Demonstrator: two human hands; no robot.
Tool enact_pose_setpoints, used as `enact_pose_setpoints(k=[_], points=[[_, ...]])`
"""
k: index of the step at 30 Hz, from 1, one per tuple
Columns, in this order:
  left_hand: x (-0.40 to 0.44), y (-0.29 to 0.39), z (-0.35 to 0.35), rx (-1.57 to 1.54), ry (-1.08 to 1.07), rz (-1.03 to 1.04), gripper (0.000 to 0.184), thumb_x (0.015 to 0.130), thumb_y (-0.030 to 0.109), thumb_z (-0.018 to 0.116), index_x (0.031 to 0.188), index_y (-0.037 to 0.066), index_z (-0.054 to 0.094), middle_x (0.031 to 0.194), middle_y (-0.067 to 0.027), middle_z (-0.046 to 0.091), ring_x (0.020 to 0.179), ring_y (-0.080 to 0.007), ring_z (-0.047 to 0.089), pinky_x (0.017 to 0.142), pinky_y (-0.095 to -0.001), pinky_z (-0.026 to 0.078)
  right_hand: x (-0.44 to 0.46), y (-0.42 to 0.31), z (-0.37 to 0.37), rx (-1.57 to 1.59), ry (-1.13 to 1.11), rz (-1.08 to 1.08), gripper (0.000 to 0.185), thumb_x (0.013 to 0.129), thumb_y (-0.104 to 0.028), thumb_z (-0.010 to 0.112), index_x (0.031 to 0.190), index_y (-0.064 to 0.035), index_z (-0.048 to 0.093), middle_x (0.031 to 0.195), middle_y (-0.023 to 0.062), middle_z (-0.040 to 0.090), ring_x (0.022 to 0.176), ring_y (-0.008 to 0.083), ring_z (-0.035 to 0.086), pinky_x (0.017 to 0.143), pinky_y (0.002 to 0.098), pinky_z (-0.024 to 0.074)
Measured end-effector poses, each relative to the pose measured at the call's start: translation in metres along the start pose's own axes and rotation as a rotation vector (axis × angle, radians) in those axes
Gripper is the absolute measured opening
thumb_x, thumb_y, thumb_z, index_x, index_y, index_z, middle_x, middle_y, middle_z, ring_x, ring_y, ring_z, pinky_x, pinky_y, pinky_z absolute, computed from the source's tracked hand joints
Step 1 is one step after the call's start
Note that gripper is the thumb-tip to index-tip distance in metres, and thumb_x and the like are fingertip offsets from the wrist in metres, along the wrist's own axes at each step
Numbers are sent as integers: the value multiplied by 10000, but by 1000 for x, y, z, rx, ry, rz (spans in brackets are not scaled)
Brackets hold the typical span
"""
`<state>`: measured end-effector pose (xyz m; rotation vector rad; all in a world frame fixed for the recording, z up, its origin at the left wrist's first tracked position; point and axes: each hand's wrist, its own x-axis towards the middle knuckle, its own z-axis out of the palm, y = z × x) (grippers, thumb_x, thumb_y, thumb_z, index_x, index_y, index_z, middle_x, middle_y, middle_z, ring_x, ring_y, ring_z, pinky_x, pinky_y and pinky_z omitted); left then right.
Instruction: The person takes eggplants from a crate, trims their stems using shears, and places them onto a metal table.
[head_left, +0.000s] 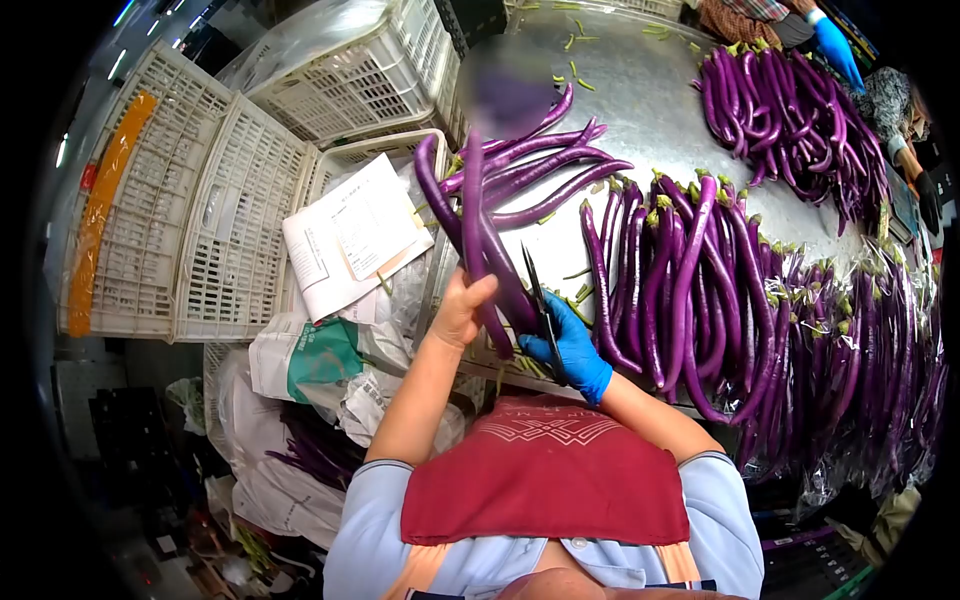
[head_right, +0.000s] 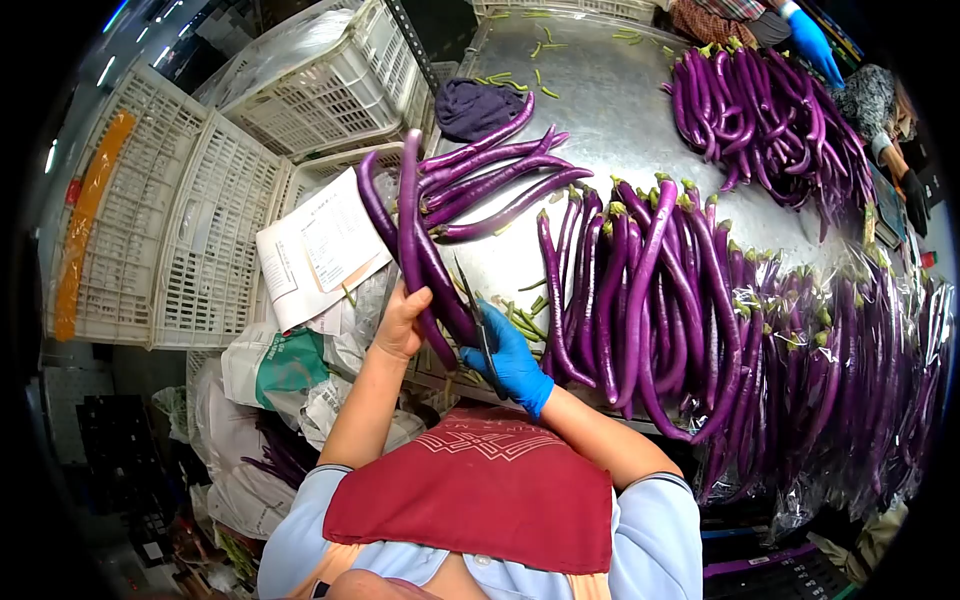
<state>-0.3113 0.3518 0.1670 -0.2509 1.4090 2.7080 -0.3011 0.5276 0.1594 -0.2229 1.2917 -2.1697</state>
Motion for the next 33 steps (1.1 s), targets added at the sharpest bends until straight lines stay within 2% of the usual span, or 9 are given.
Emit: enact_pose_setpoints(k=[3, 7, 9, 16, 19, 24, 28, 31, 33], points=[[-1, -5, 16, -32, 136, 81, 474, 786, 167, 658, 1184, 58, 425, 980, -82, 572, 874, -192, 598, 791, -348, 518, -1, 4, -10, -72, 45, 72, 594, 793, -38, 651, 1307, -4, 355, 1157, 60, 523, 1048, 136, 493, 905, 270, 410], [7, -19, -17, -280, 111, -72, 522, 757, 136, 600, 1215, 81, 357, 915, -163, 577, 741, -267, 628, 686, -411, 546, -7, 5, -12, 64, 128, 118, 525, 816, -72, 647, 1276, -50, 393, 1062, 37, 537, 929, 103, 511, 813, 235, 430], [9, -24, -25, -446, 183, -133, 548, 744, 109, 588, 1243, 87, 361, 899, -152, 577, 739, -259, 619, 665, -389, 536, -6, 14, -19, -20, 158, 79, 532, 814, -64, 644, 1281, -50, 390, 1066, 35, 537, 935, 106, 514, 817, 237, 433], [8, -25, -40, -647, -51, -117, 611, 750, 136, 566, 1308, 58, 330, 877, -89, 513, 651, -134, 521, 573, -255, 454, 1, 27, -28, -157, 185, -97, 577, 795, -31, 644, 1307, -41, 376, 1143, 46, 510, 973, 116, 519, 855, 251, 435], [9, -21, -40, -692, -74, -177, 633, 752, 129, 581, 1320, 53, 313, 871, -85, 502, 621, -142, 512, 561, -247, 450, 2, 27, -27, -177, 180, -83, 584, 791, -23, 642, 1312, -40, 377, 1185, 49, 491, 999, 119, 513, 874, 254, 428], [16, -25, -51, -561, -161, -172, 638, 774, 2, 549, 1351, 80, 286, 1028, -141, 556, 870, -257, 605, 776, -378, 512, 3, 14, -24, -263, 156, -119, 583, 791, -25, 639, 1312, -33, 379, 1243, 65, 466, 1055, 142, 492, 911, 282, 407], [17, -21, -40, -357, -55, -137, 632, 829, 79, 595, 1367, 98, 264, 1126, -168, 544, 989, -290, 586, 862, -418, 502, 13, 18, -23, -495, 154, -299, 570, 773, -24, 642, 1291, -44, 405, 1153, 133, 510, 1060, 231, 504, 900, 325, 406], [15, -22, -27, -319, -90, -72, 515, 802, 179, 674, 1213, -1, 420, 1047, -162, 581, 937, -272, 605, 803, -385, 530, 17, -12, -7, -829, -124, -319, 535, 762, -56, 646, 1252, -39, 433, 989, 177, 536, 897, 303, 543, 804, 334, 435], [18, -20, -34, -175, 107, -236, 395, 775, 155, 690, 1065, -19, 487, 886, -129, 606, 754, -239, 626, 669, -362, 548, 14, -9, -9, -769, -218, -217, 553, 808, -145, 649, 1292, -38, 403, 1079, 154, 549, 973, 228, 547, 854, 312, 431]])
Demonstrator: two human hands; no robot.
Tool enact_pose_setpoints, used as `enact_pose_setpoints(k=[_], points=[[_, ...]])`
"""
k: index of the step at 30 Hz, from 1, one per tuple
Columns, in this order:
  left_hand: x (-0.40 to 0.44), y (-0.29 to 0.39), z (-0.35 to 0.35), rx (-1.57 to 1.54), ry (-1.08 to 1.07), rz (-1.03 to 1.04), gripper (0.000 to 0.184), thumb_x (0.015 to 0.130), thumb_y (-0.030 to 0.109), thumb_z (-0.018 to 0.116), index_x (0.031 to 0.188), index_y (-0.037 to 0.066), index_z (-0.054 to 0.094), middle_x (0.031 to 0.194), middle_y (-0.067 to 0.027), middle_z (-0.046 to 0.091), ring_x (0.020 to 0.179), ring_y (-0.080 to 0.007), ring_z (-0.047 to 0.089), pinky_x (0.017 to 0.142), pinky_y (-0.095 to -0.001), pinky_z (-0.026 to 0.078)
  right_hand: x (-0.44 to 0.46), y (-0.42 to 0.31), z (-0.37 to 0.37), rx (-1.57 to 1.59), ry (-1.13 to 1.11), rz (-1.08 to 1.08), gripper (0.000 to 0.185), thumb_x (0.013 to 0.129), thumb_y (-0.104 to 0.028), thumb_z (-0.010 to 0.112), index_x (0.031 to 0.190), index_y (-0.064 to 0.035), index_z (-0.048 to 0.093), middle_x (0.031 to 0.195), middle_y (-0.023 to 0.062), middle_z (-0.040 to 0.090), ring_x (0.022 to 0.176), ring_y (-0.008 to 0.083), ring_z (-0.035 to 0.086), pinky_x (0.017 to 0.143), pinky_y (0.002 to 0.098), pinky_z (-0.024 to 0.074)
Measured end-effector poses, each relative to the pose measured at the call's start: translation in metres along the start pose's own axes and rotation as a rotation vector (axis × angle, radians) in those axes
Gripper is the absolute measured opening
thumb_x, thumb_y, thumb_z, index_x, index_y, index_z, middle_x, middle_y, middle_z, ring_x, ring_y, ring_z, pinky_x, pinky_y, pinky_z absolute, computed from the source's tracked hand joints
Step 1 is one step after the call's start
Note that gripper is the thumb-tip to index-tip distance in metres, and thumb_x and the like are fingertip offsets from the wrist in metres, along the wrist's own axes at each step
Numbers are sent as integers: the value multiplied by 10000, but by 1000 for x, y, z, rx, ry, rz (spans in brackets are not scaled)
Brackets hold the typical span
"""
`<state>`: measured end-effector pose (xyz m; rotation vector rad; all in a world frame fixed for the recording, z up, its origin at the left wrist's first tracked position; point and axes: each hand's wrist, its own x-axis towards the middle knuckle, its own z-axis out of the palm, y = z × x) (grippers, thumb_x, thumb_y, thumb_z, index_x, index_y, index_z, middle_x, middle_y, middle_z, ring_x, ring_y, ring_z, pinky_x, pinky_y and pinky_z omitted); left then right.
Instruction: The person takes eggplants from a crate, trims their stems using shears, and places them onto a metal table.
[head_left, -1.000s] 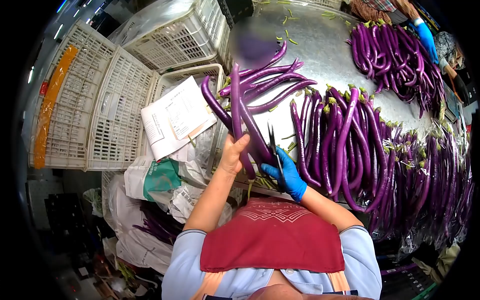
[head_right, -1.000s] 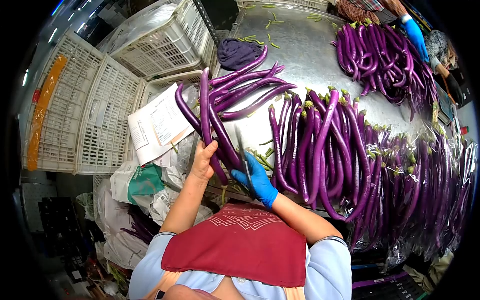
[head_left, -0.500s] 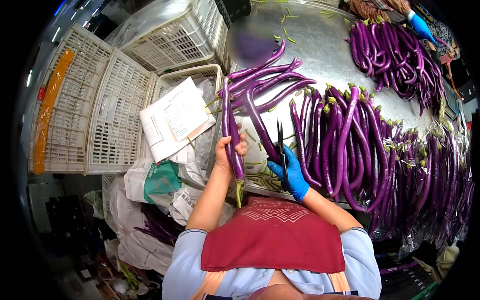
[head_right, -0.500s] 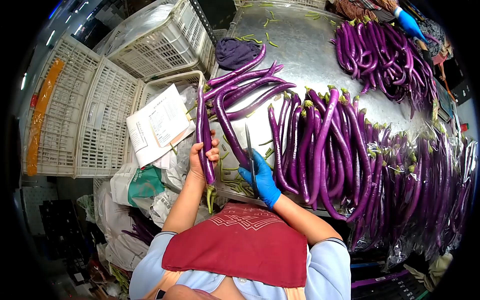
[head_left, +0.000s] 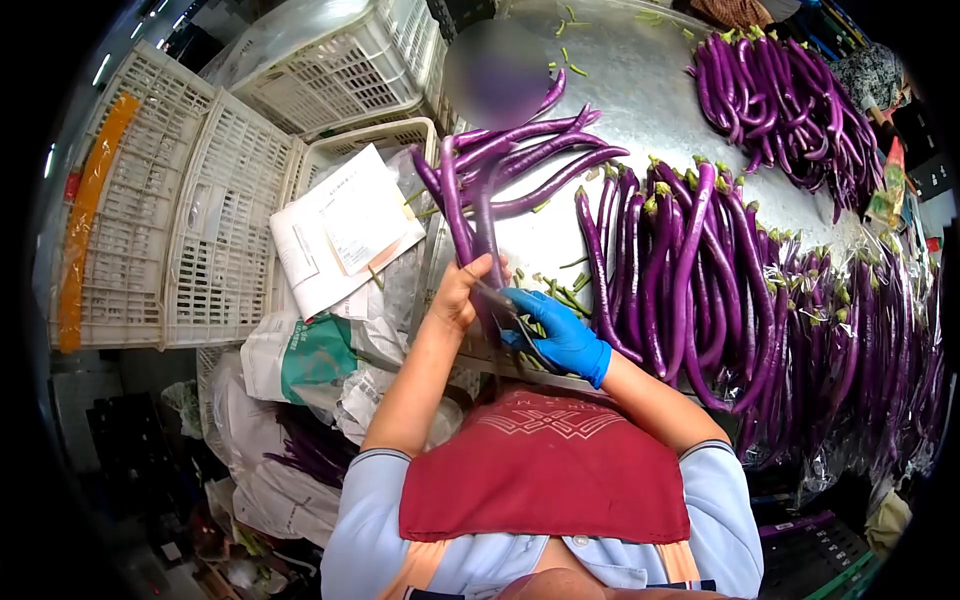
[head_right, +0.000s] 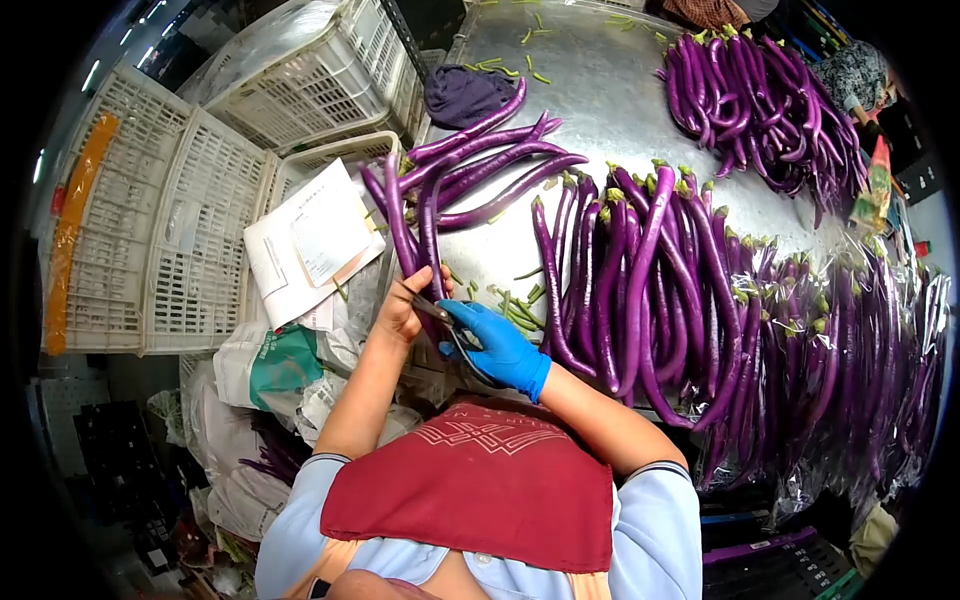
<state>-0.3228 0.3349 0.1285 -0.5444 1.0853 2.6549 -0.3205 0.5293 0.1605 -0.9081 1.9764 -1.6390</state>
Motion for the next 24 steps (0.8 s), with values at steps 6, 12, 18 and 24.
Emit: enact_pose_setpoints(k=[6, 12, 18, 24], points=[[5, 36, 6, 76, 48, 93, 241, 802, 121, 646, 973, -19, 549, 873, -133, 627, 766, -217, 636, 652, -323, 560, -32, -32, -38, 332, -154, 567, 603, 854, -344, 612, 1292, 11, 399, 1133, 154, 551, 1031, 196, 529, 901, 296, 417], [10, 70, 6, 88, -66, 17, 220, 819, 109, 629, 986, -12, 553, 879, -132, 638, 774, -218, 645, 654, -331, 569, -59, -25, -59, 103, -445, 543, 701, 823, -443, 618, 1288, 36, 402, 1196, 207, 528, 1105, 248, 507, 944, 324, 387], [13, 54, 42, 199, -145, -44, 285, 791, 94, 660, 1018, -5, 519, 885, -125, 617, 765, -203, 632, 652, -315, 552, -27, -36, -47, -126, -475, 307, 611, 802, -484, 615, 1172, -6, 523, 1050, 203, 597, 973, 306, 582, 852, 344, 440], [25, 44, 35, 350, 0, 110, 284, 767, 82, 684, 988, 19, 516, 863, -105, 613, 758, -191, 625, 677, -327, 547, -37, -14, -53, -400, -355, 290, 318, 811, -307, 642, 920, -16, 578, 717, 197, 571, 663, 373, 557, 626, 395, 450]])
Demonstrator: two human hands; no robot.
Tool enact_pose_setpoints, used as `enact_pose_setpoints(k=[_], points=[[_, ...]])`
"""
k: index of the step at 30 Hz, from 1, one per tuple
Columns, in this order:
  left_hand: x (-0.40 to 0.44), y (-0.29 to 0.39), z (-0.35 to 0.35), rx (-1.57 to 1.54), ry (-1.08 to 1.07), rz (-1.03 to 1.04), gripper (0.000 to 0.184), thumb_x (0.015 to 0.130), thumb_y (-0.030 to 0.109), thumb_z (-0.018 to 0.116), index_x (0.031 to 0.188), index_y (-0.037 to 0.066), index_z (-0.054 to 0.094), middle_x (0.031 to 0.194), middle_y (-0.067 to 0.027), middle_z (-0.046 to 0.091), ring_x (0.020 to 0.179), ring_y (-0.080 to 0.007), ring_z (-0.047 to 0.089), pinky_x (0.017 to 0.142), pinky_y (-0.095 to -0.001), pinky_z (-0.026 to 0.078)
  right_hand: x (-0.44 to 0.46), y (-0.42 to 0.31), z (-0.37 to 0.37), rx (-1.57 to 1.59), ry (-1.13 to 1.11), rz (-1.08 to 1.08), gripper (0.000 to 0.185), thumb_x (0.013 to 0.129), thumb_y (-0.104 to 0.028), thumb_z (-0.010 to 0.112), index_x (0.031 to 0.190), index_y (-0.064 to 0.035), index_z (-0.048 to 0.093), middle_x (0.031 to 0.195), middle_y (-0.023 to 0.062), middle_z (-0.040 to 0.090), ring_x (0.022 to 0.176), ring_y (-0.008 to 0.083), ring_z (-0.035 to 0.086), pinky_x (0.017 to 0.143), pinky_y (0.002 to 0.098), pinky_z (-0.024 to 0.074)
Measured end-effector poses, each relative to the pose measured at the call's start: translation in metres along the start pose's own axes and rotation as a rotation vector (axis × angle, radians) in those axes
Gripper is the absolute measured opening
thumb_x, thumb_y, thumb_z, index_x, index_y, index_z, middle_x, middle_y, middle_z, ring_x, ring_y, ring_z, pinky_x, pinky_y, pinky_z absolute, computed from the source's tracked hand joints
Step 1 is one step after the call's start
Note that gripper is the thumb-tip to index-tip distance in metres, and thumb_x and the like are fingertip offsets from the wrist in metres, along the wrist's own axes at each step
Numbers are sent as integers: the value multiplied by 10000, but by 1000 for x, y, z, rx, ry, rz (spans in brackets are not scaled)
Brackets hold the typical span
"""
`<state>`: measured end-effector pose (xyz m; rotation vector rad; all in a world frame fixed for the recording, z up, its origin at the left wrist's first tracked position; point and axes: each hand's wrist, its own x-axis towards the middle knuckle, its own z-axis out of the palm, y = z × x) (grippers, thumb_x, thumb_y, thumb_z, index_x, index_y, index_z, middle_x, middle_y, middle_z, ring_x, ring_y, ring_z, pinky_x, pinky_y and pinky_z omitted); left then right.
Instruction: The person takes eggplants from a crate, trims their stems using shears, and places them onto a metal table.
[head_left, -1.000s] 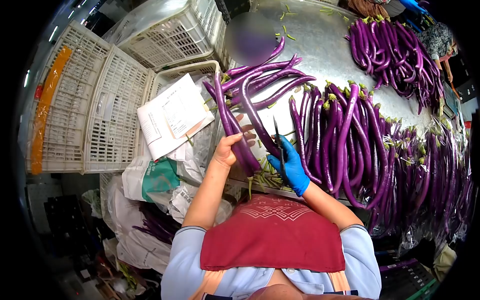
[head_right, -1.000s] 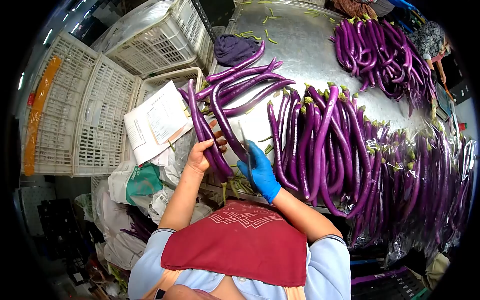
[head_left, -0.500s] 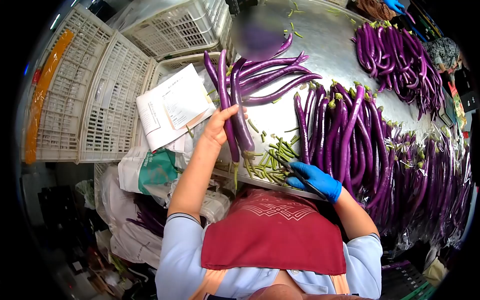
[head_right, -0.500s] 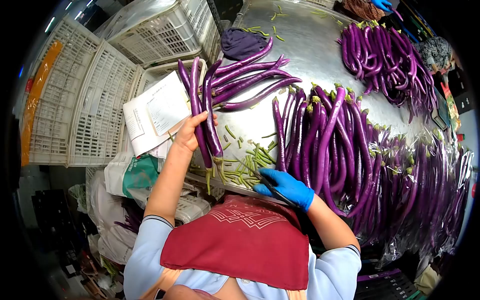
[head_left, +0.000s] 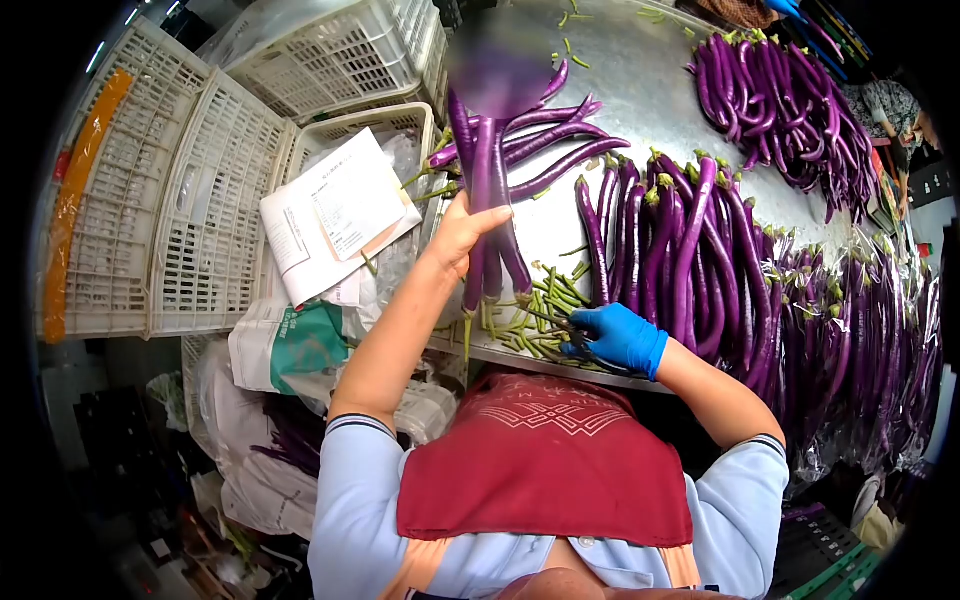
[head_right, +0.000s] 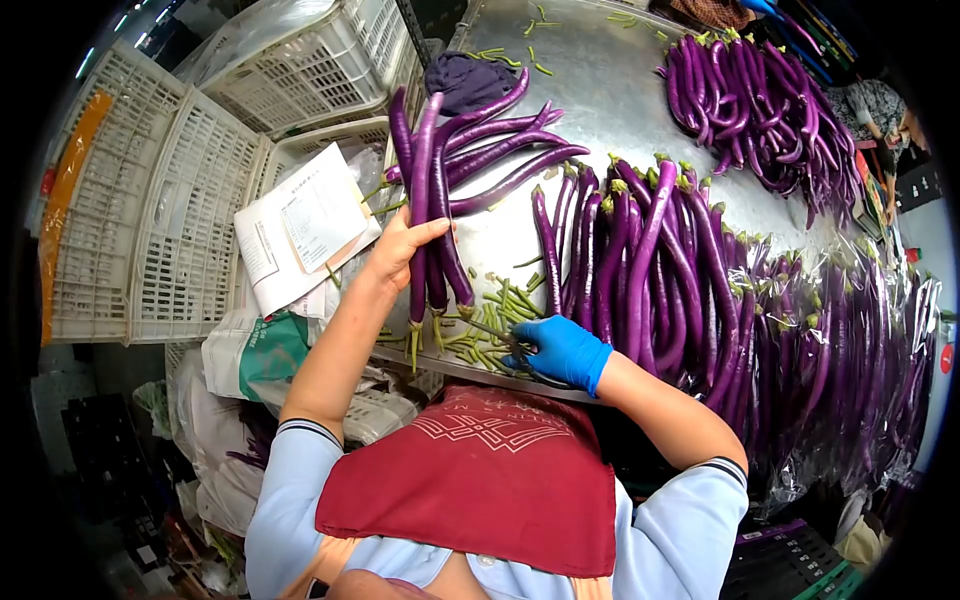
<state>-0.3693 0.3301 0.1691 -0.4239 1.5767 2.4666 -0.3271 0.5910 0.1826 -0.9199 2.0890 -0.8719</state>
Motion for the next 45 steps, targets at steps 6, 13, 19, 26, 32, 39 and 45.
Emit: enact_pose_setpoints(k=[6, 13, 19, 26, 32, 39, 45], points=[[3, 0, -4, -121, -23, 17, 276, 772, 75, 678, 988, 19, 516, 861, -101, 612, 760, -193, 623, 670, -331, 550, 5, -1, -1, -100, -56, 51, 416, 796, -429, 623, 963, -49, 590, 860, 206, 606, 821, 381, 586, 708, 432, 461], [-9, 7, 10, -260, -67, -15, 287, 778, 72, 672, 1010, 13, 513, 856, -102, 609, 760, -196, 620, 673, -325, 545, 28, 1, 7, -112, -108, 166, 443, 816, -472, 561, 982, -62, 589, 895, 216, 615, 860, 369, 591, 750, 423, 468], [-11, -1, 19, -260, -44, 101, 278, 780, 61, 668, 1007, 6, 517, 851, -97, 608, 761, -194, 616, 677, -318, 536, 52, 4, 21, -284, -81, 148, 292, 823, -313, 531, 966, -66, 590, 882, 209, 623, 832, 377, 598, 737, 444, 476], [-5, 6, 0, -190, 21, 170, 276, 780, 52, 666, 1011, 10, 521, 852, -95, 609, 768, -191, 615, 704, -300, 526, 22, 3, -11, -82, -195, 183, 389, 827, -432, 559, 973, -73, 590, 881, 205, 618, 831, 379, 592, 734, 424, 468], [-9, 5, 20, -239, 15, 149, 207, 805, 49, 637, 985, -11, 556, 869, -106, 631, 780, -194, 627, 696, -301, 527, 35, -7, 5, -59, -252, 119, 574, 775, -552, 573, 1089, -71, 567, 1034, 189, 608, 968, 358, 575, 835, 407, 443], [4, 7, 40, 29, -105, 179, 324, 774, 50, 665, 1053, 7, 506, 889, -91, 613, 797, -184, 611, 743, -301, 501, 28, 13, 42, 133, -65, 125, 422, 808, -430, 581, 972, -44, 626, 896, 203, 628, 841, 392, 590, 750, 433, 465], [16, 38, 133, 737, -518, 545, 477, 685, 67, 743, 1096, 61, 499, 1037, -67, 557, 926, -170, 544, 809, -308, 450, 1, 21, 69, 217, 38, 59, 418, 808, -425, 587, 1002, -55, 601, 952, 217, 608, 870, 389, 582, 772, 430, 453]])
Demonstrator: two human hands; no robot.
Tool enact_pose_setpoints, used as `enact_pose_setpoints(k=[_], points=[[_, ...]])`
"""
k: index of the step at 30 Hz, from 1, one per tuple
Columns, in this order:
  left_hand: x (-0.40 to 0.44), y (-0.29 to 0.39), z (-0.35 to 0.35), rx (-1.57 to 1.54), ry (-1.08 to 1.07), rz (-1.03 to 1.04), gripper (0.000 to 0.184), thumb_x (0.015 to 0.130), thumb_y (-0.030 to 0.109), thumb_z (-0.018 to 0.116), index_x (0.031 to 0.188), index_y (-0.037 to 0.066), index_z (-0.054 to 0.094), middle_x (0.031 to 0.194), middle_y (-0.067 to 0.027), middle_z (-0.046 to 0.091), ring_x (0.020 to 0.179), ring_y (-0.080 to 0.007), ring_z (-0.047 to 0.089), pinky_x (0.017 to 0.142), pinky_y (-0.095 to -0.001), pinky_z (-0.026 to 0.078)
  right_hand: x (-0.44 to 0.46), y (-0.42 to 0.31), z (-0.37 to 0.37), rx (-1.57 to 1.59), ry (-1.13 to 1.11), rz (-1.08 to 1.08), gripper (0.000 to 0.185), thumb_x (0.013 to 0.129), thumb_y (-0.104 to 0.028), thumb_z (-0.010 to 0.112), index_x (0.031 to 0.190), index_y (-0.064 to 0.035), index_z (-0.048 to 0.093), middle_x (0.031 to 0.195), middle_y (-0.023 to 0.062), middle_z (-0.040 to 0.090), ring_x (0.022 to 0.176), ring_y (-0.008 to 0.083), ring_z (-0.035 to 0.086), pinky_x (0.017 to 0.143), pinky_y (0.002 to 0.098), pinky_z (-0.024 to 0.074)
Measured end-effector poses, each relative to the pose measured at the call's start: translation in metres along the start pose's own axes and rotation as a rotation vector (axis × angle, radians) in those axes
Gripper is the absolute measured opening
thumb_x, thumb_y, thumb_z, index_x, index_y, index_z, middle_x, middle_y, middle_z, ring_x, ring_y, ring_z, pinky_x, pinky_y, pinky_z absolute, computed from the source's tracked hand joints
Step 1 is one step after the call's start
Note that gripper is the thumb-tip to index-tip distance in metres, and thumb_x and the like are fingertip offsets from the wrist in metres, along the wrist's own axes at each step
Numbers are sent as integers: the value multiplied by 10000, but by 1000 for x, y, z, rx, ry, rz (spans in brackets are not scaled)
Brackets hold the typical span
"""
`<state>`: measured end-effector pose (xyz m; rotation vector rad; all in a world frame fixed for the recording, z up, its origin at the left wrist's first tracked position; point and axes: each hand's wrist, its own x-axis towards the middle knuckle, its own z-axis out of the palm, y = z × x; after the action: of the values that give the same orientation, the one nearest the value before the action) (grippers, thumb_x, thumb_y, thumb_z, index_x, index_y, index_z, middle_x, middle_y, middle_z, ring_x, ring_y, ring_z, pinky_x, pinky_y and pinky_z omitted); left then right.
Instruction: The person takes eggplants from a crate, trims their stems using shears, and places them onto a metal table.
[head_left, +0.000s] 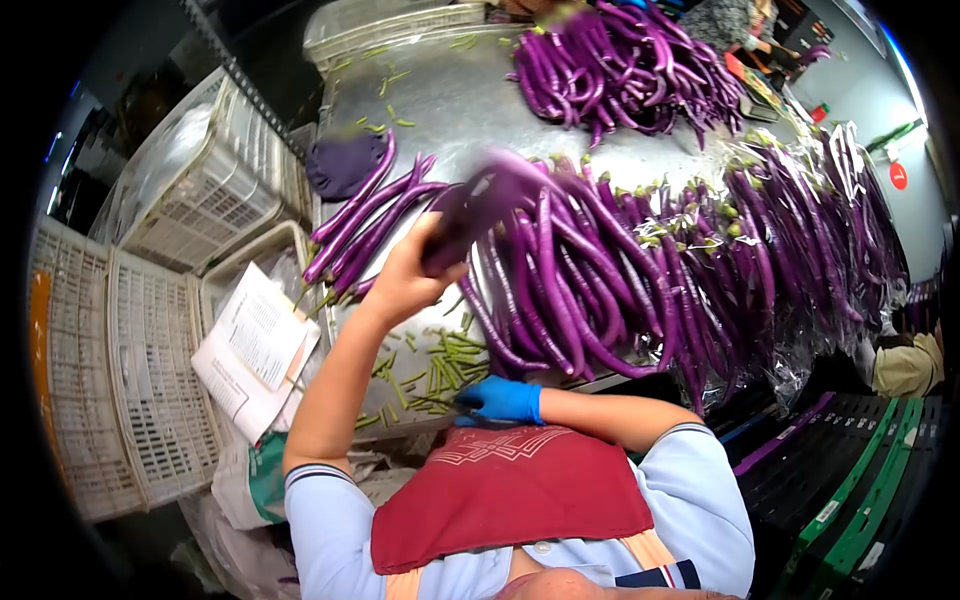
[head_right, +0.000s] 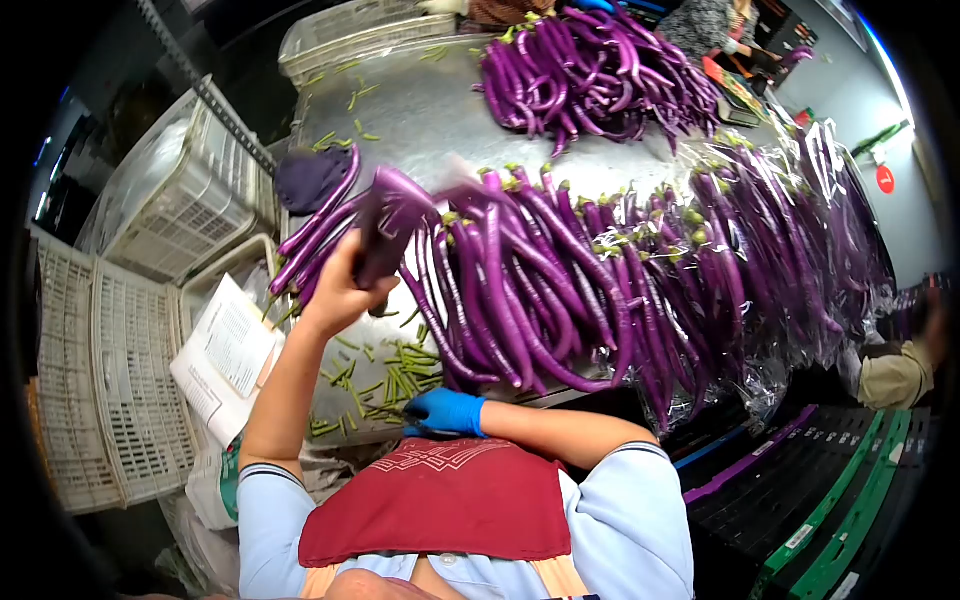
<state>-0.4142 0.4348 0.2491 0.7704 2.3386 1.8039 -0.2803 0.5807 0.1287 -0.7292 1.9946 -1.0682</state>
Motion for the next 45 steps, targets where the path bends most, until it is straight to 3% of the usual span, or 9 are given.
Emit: enact_pose_setpoints(k=[5, 9, 15, 21, 29, 37, 40, 43, 45], points=[[79, 39, 63, 720, -467, 884, 269, 682, 111, 607, 944, 149, 556, 894, -3, 565, 888, -204, 558, 853, -357, 382, -10, 10, -3, 133, 64, 32, 521, 822, -415, 590, 1153, -15, 549, 1113, 230, 574, 1017, 360, 558, 886, 375, 429], [115, 27, 113, 825, -591, 1074, 192, 777, 118, 503, 960, 162, 537, 965, -20, 537, 1065, -198, 493, 1005, -429, 313, -13, 15, -10, 136, 76, 35, 513, 839, -380, 587, 1186, -6, 527, 1130, 227, 565, 1014, 345, 561, 885, 366, 424], [124, -4, 143, 1120, -725, 490, 776, 713, 1, 564, 1403, 192, 264, 1448, -144, 236, 1320, -357, 256, 1003, -574, 281, -22, 25, -13, 258, 133, 29, 510, 827, -368, 624, 1167, 3, 536, 1083, 220, 587, 974, 305, 584, 861, 347, 437], [116, -1, 139, 1127, -620, 514, 770, 722, -5, 544, 1408, 194, 256, 1450, -152, 226, 1329, -367, 235, 1018, -557, 263, -12, 39, -2, 342, 169, -44, 470, 814, -413, 610, 1080, -26, 589, 974, 218, 613, 854, 279, 592, 791, 362, 445], [7, 71, 25, 881, -45, 567, 469, 671, -66, 509, 1124, 40, 568, 1134, -157, 563, 1116, -344, 498, 936, -428, 392, 16, 24, 26, 570, 126, -73, 227, 876, -279, 594, 1011, -98, 574, 688, -13, 521, 564, 50, 450, 483, 211, 366], [-353, 56, -104, 741, 721, -546, 260, 789, 62, 558, 1045, 32, 591, 962, -140, 612, 880, -289, 592, 773, -368, 468, 34, -38, 66, 663, 129, -164, 171, 876, -157, 571, 975, -17, 578, 739, 18, 555, 646, 88, 529, 516, 232, 430], [-478, 54, -77, 596, 667, -986, 247, 810, 175, 560, 996, 18, 598, 891, -151, 620, 822, -298, 598, 719, -372, 471, 42, -37, 75, 280, -54, -324, 222, 919, -204, 467, 1059, -43, 529, 666, 12, 510, 512, 100, 472, 417, 240, 374], [-579, 0, -34, 430, 416, -1252, 292, 804, 247, 552, 950, 3, 621, 844, -164, 627, 771, -315, 599, 687, -407, 465, 45, -86, 93, 728, 82, 135, 259, 933, -202, 421, 1146, -58, 461, 617, 5, 475, 418, 102, 414, 377, 231, 343], [-614, -39, -8, 264, 290, -1332, 292, 815, 242, 565, 1000, 24, 624, 919, -170, 638, 831, -285, 617, 713, -394, 478, 54, -76, 101, 488, 81, 7, 255, 930, -177, 424, 1144, -45, 465, 631, 12, 485, 439, 101, 423, 392, 228, 349]])
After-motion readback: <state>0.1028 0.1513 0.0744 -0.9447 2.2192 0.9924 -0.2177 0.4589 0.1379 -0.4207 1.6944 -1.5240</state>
